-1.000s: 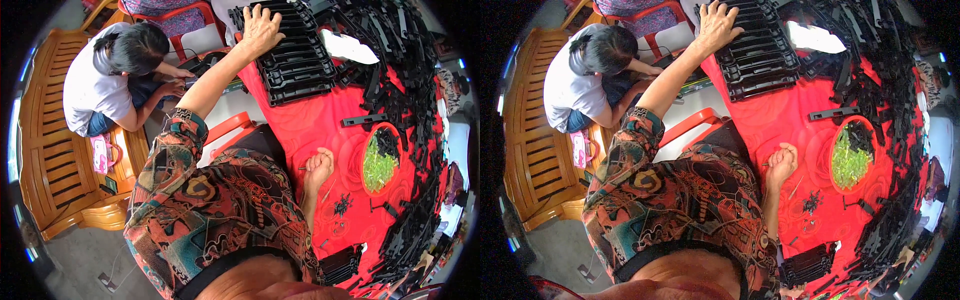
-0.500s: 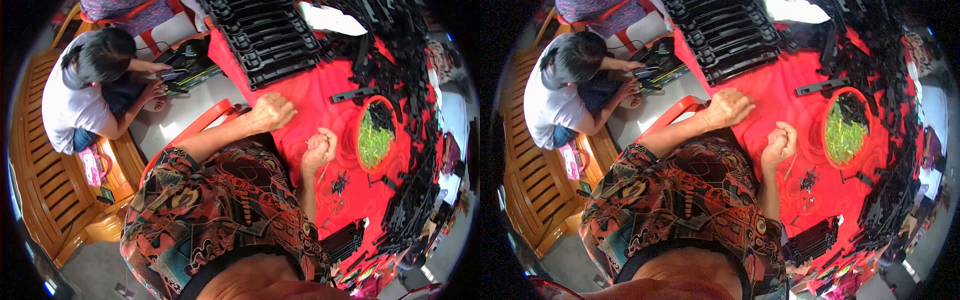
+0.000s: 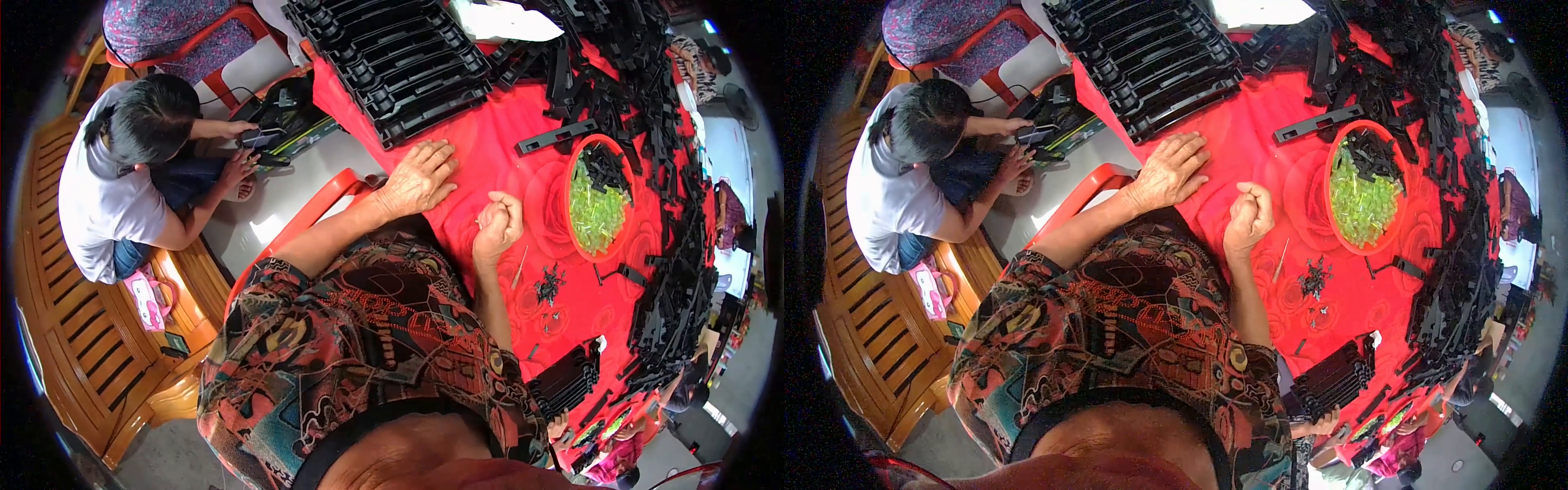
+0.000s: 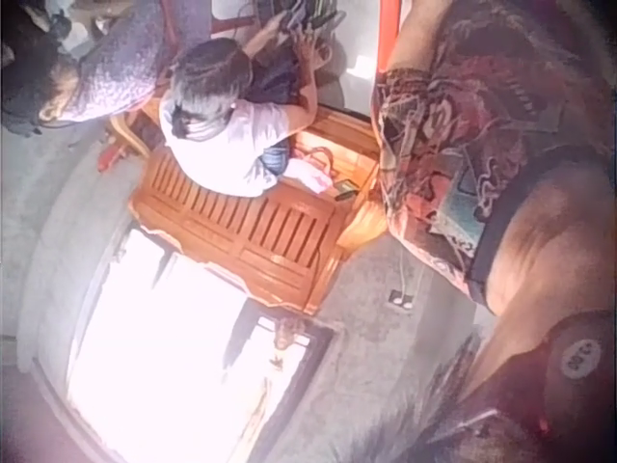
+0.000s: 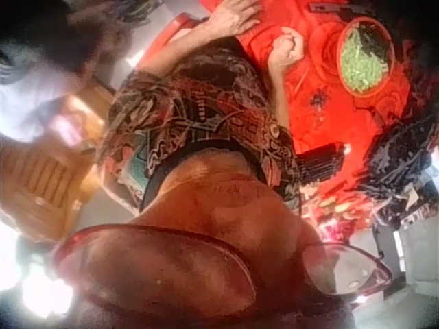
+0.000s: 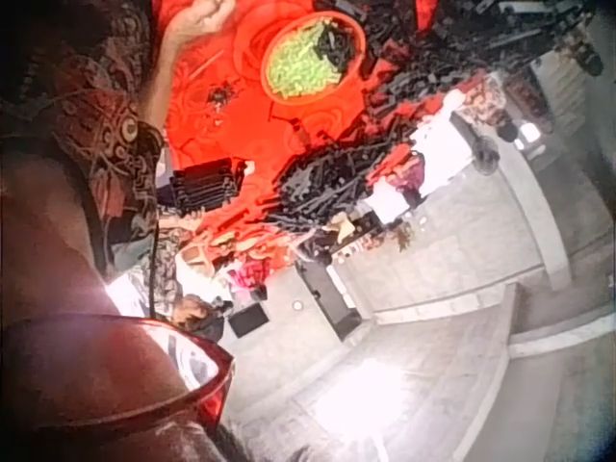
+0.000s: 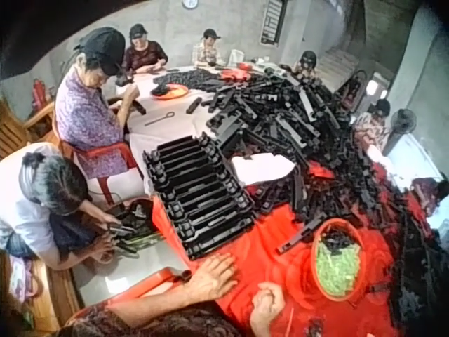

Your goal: The person assembles toy components by inserting small parts and metal pins into black plastic frames by hand.

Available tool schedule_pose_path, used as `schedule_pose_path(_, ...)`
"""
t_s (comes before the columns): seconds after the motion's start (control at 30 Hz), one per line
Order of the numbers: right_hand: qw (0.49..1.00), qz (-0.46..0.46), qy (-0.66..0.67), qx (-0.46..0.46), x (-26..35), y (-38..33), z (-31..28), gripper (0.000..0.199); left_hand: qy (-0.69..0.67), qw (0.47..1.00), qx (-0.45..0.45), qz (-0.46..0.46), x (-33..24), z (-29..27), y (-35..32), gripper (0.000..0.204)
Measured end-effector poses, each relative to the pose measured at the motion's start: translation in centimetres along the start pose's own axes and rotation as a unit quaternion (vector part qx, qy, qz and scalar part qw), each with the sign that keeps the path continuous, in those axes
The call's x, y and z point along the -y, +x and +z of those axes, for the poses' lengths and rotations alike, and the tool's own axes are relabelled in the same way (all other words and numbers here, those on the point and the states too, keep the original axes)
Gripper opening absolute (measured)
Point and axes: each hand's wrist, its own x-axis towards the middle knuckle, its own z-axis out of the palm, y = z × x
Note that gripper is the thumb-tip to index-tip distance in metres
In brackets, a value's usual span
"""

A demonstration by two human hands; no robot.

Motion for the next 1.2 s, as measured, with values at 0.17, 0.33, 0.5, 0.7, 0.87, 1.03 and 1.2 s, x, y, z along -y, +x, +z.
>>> schedule_pose_path(0.17,1.000,0.013,-0.002,-0.005,-0.2,-0.1,-0.3,0.019,0.001,1.000,-0.010,0.000,0.2,0.2,0.0,0.040)
schedule_pose_path(0.33,1.000,0.021,0.003,-0.002,0.1,-0.2,-0.2,0.018,0.010,1.000,-0.012,0.005,0.2,0.3,0.1,0.038)
schedule_pose_path(0.5,1.000,0.025,0.005,-0.010,-0.3,-0.3,-0.5,0.018,0.007,1.000,-0.025,0.005,0.1,-0.1,0.3,0.034)
schedule_pose_path(0.7,0.999,-0.001,-0.049,-0.005,-0.4,-0.4,-0.6,0.019,0.007,1.000,-0.022,0.013,0.0,0.0,0.4,0.034)
schedule_pose_path(0.87,0.999,0.005,-0.044,-0.004,-0.6,-0.4,-0.5,0.018,0.006,1.000,-0.025,0.017,0.0,0.0,0.3,0.034)
schedule_pose_path(1.03,0.996,-0.004,-0.090,-0.003,-0.5,0.3,-0.7,0.017,0.000,1.000,-0.021,0.011,0.0,-0.1,0.4,0.034)
schedule_pose_path(1.2,0.943,-0.126,-0.305,-0.035,3.3,6.8,0.8,0.011,0.006,1.000,-0.023,0.011,0.0,-0.2,0.3,0.033)
